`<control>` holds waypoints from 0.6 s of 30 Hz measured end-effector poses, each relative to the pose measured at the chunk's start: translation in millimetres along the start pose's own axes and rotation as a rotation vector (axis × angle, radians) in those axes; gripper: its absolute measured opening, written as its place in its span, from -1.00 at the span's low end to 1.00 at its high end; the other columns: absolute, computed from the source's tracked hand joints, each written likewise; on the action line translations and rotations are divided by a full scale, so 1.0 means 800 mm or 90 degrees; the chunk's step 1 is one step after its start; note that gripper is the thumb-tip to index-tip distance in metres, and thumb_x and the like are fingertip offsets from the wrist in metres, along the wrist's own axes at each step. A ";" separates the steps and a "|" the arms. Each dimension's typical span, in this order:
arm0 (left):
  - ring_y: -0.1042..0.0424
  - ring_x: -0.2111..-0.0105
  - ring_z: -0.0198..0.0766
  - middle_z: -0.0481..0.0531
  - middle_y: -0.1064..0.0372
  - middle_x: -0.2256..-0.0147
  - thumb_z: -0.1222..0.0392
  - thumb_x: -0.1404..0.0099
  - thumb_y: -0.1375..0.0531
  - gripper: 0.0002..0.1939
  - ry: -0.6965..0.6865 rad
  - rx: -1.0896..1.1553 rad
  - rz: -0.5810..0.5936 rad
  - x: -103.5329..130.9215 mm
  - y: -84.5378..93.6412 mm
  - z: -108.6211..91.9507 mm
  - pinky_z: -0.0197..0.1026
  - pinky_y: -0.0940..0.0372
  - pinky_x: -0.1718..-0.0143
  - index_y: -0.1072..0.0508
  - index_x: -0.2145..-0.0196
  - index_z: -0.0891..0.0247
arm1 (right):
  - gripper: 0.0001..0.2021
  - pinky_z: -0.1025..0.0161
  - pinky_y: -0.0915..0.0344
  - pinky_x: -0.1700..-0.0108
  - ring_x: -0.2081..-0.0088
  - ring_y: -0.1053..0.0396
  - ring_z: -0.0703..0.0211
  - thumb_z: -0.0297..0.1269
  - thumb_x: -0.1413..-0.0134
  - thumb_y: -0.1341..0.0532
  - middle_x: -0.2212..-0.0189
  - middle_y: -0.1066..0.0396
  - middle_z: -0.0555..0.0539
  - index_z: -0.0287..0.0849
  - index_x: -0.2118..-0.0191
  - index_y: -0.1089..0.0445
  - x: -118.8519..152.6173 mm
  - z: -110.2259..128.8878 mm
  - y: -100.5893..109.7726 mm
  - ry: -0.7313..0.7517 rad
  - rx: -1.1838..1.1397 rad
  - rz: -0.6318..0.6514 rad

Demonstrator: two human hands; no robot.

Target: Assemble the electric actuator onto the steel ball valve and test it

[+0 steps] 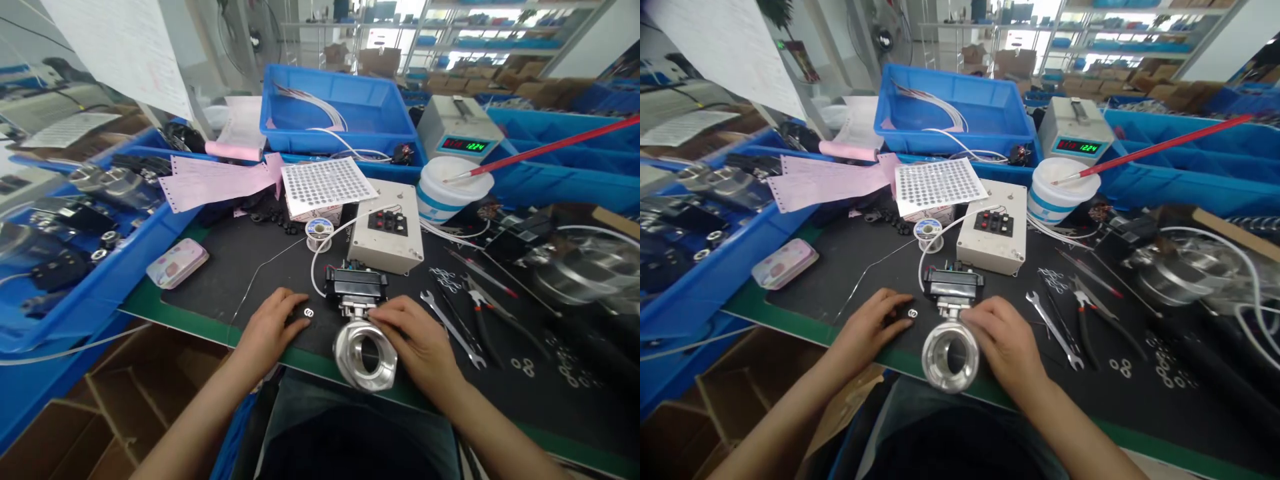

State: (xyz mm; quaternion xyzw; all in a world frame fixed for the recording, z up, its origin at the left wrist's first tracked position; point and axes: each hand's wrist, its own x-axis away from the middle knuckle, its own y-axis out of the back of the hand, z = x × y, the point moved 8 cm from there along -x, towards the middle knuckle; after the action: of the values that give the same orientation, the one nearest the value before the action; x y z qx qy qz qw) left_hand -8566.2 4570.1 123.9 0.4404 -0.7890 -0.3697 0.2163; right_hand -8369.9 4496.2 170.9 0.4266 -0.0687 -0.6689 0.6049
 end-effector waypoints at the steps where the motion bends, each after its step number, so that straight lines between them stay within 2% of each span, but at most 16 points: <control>1: -0.37 0.25 -0.28 0.00 -0.31 0.19 0.19 -0.25 -0.17 -0.72 0.009 0.019 0.017 0.001 0.001 0.004 -0.23 -0.28 0.18 -0.38 0.06 0.19 | -0.83 0.30 -0.34 0.32 0.32 -0.37 0.22 -0.38 -0.20 -0.14 0.35 -0.39 -0.05 -0.09 0.13 -0.43 0.002 0.001 -0.001 0.026 0.036 0.002; 4: -0.36 0.27 -0.31 -0.04 -0.31 0.21 0.19 -0.26 -0.16 -0.80 0.001 0.043 0.064 0.000 0.001 0.005 -0.27 -0.27 0.20 -0.41 0.13 0.17 | -0.72 0.22 -0.34 0.23 0.26 -0.37 0.16 -0.40 -0.22 -0.10 0.28 -0.43 -0.07 -0.01 0.02 -0.41 0.010 0.006 -0.002 0.122 0.168 0.004; 7: -0.35 0.21 -0.26 -0.03 -0.31 0.22 0.19 -0.29 -0.11 -0.84 -0.020 -0.018 0.086 -0.008 -0.002 -0.004 -0.23 -0.25 0.16 -0.43 0.18 0.15 | -0.67 0.18 -0.30 0.14 0.23 -0.36 0.14 -0.42 -0.23 -0.08 0.25 -0.45 -0.06 0.05 -0.04 -0.37 0.012 0.009 -0.002 0.209 0.285 0.005; 10: -0.33 0.18 -0.21 0.00 -0.29 0.22 0.21 -0.30 -0.09 -0.87 -0.035 -0.095 0.118 -0.019 -0.008 -0.013 -0.18 -0.25 0.15 -0.43 0.24 0.16 | -0.66 0.19 -0.28 0.17 0.25 -0.33 0.15 -0.47 -0.20 -0.12 0.26 -0.41 -0.09 -0.01 -0.04 -0.37 0.010 0.012 0.001 0.281 0.362 -0.009; 12: -0.31 0.19 -0.18 0.01 -0.29 0.22 0.24 -0.30 -0.08 -0.89 -0.062 -0.121 0.134 -0.024 -0.010 -0.020 -0.16 -0.25 0.16 -0.41 0.30 0.18 | -0.65 0.17 -0.27 0.16 0.24 -0.31 0.13 -0.52 -0.15 -0.16 0.25 -0.38 -0.12 -0.10 -0.04 -0.36 0.008 0.010 0.009 0.273 0.388 -0.030; 14: -0.30 0.21 -0.18 0.01 -0.31 0.25 0.26 -0.31 -0.07 -0.89 -0.100 -0.110 0.124 -0.024 -0.007 -0.029 -0.14 -0.24 0.17 -0.38 0.34 0.21 | -0.63 0.17 -0.27 0.16 0.23 -0.30 0.12 -0.54 -0.11 -0.20 0.25 -0.36 -0.13 -0.18 -0.04 -0.33 0.008 0.005 0.023 0.217 0.384 -0.050; 18: -0.35 0.33 -0.31 -0.07 -0.37 0.35 0.24 -0.32 -0.09 -0.92 -0.088 0.047 0.010 -0.017 0.013 -0.042 -0.26 -0.25 0.25 -0.37 0.32 0.20 | -0.70 0.22 -0.27 0.20 0.25 -0.31 0.17 -0.53 -0.10 -0.21 0.27 -0.33 -0.12 -0.22 0.03 -0.34 0.022 -0.003 0.057 0.097 0.320 -0.103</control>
State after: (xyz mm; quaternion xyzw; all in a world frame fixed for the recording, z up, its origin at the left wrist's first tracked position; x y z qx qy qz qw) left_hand -8542.3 4571.7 152.9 0.4155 -0.8186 -0.3682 0.1476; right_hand -8332.5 4470.2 188.6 0.6168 -0.1526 -0.6430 0.4276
